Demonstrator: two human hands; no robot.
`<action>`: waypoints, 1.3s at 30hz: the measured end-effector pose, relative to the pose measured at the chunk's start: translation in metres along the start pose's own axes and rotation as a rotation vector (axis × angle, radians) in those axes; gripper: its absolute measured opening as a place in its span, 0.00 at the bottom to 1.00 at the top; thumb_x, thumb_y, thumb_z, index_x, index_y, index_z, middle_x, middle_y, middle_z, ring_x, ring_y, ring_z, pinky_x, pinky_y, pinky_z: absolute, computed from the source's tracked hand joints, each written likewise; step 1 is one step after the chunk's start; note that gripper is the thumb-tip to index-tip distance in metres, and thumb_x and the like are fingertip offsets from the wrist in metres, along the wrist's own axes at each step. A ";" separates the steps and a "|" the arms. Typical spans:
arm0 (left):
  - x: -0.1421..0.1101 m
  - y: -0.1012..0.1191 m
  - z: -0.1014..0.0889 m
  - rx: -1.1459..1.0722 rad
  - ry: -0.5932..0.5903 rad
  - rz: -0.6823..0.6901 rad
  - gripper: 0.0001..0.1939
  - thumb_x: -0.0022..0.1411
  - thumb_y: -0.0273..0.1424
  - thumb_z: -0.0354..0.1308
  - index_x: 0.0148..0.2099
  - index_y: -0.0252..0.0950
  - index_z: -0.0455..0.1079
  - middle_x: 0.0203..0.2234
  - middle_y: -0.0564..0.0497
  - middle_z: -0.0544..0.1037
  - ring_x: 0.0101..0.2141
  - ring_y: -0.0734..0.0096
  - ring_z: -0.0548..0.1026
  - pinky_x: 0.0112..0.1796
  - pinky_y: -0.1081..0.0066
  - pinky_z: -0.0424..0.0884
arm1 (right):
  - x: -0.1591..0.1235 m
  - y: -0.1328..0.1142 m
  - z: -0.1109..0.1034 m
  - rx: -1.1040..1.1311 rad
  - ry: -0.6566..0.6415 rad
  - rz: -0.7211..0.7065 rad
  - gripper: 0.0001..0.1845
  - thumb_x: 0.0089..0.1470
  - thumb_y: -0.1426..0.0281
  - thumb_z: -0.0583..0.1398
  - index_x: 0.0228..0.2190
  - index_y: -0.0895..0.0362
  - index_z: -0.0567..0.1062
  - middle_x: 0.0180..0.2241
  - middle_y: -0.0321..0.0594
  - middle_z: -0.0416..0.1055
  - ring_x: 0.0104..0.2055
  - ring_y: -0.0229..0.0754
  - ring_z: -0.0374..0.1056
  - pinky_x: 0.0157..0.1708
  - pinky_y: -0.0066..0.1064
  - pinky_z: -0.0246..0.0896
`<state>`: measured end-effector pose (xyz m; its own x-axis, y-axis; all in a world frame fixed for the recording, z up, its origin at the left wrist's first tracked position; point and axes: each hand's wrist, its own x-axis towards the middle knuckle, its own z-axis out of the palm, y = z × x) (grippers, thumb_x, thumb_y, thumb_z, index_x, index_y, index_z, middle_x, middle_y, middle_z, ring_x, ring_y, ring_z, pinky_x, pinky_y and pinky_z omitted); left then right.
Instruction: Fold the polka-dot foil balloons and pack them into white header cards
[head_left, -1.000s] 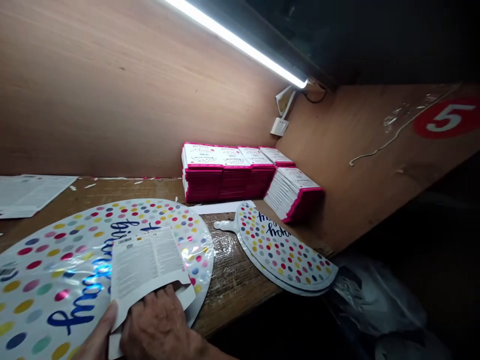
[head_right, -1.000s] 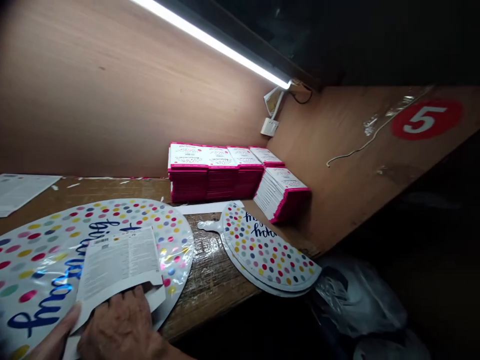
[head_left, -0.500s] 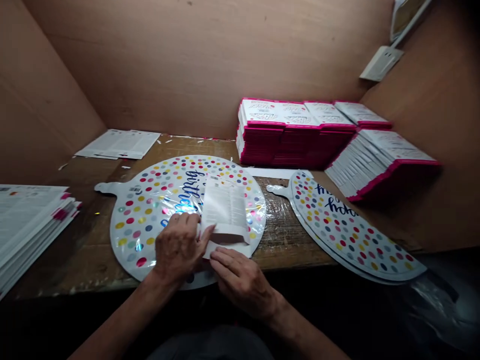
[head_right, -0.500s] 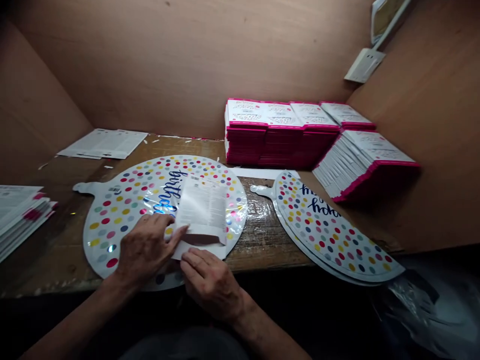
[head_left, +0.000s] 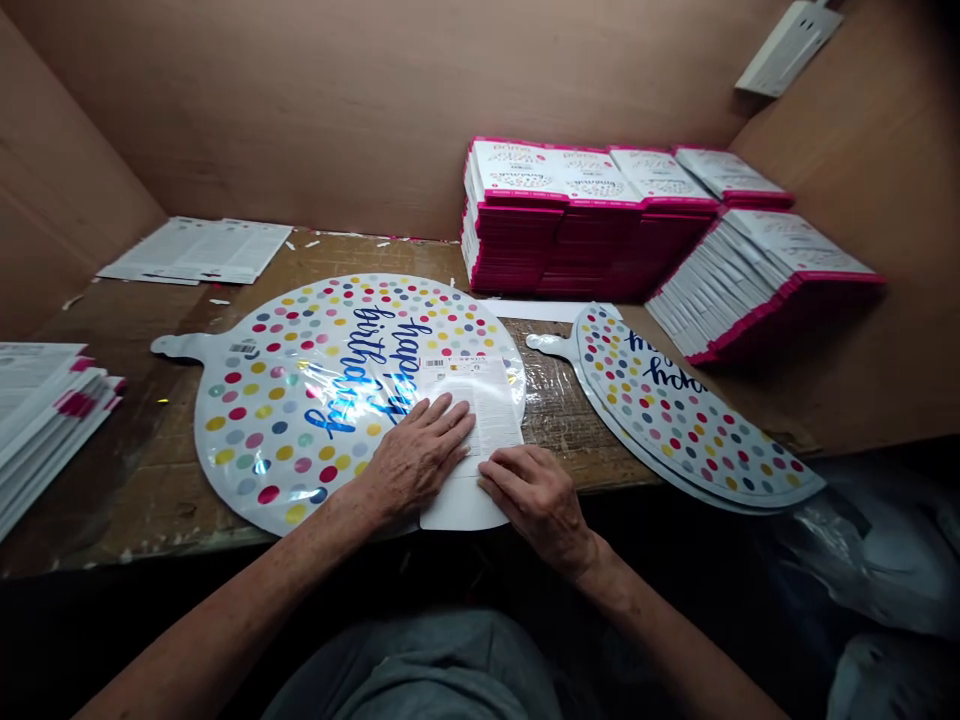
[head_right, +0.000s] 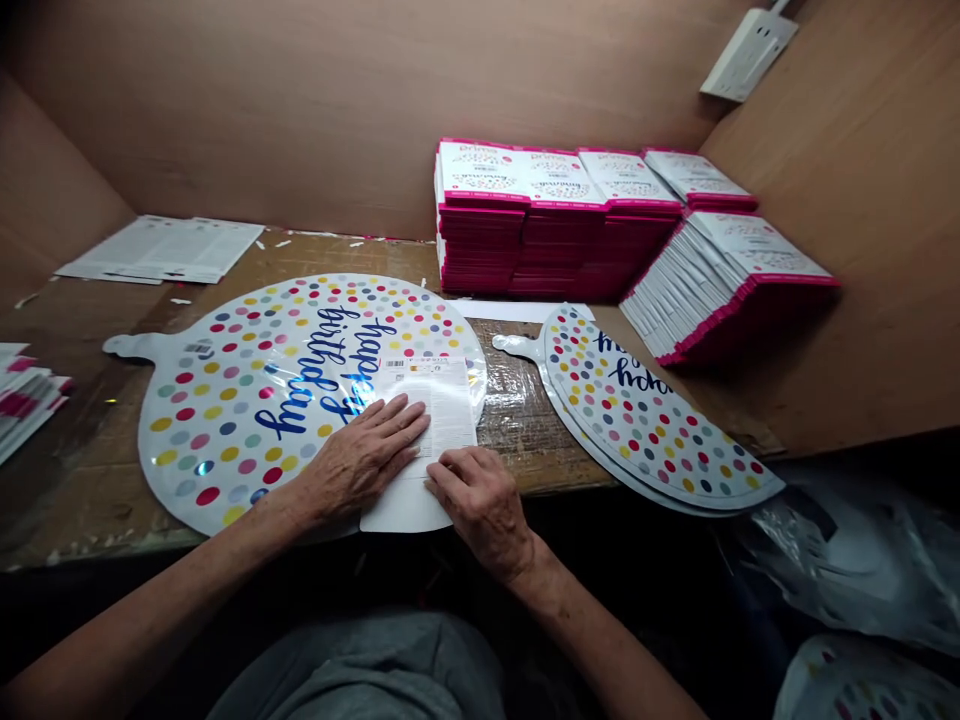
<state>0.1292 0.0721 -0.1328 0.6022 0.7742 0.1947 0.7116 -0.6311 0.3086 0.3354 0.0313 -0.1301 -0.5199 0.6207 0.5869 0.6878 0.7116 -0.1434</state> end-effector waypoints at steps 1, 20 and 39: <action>-0.001 0.001 0.000 -0.004 -0.002 0.000 0.22 0.71 0.34 0.42 0.62 0.36 0.64 0.62 0.41 0.66 0.64 0.50 0.57 0.61 0.49 0.53 | 0.000 0.002 0.001 -0.004 -0.038 -0.020 0.07 0.63 0.71 0.58 0.38 0.57 0.77 0.36 0.43 0.76 0.39 0.43 0.70 0.43 0.35 0.65; 0.004 -0.001 -0.002 0.025 -0.033 0.013 0.23 0.71 0.36 0.45 0.62 0.33 0.63 0.62 0.40 0.65 0.64 0.48 0.58 0.61 0.45 0.55 | -0.027 0.009 -0.028 0.058 -0.141 -0.210 0.18 0.63 0.61 0.57 0.25 0.58 0.71 0.28 0.41 0.71 0.33 0.40 0.68 0.36 0.33 0.64; -0.046 0.035 -0.004 -0.056 0.278 -0.028 0.12 0.68 0.30 0.52 0.35 0.36 0.75 0.46 0.43 0.78 0.61 0.51 0.64 0.54 0.56 0.70 | -0.014 0.006 0.000 0.232 -0.056 0.119 0.12 0.65 0.67 0.55 0.34 0.57 0.78 0.37 0.43 0.78 0.40 0.42 0.71 0.42 0.34 0.67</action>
<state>0.1255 0.0147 -0.1271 0.4551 0.7794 0.4306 0.7005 -0.6119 0.3672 0.3465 0.0265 -0.1396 -0.4745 0.7170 0.5107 0.6145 0.6852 -0.3911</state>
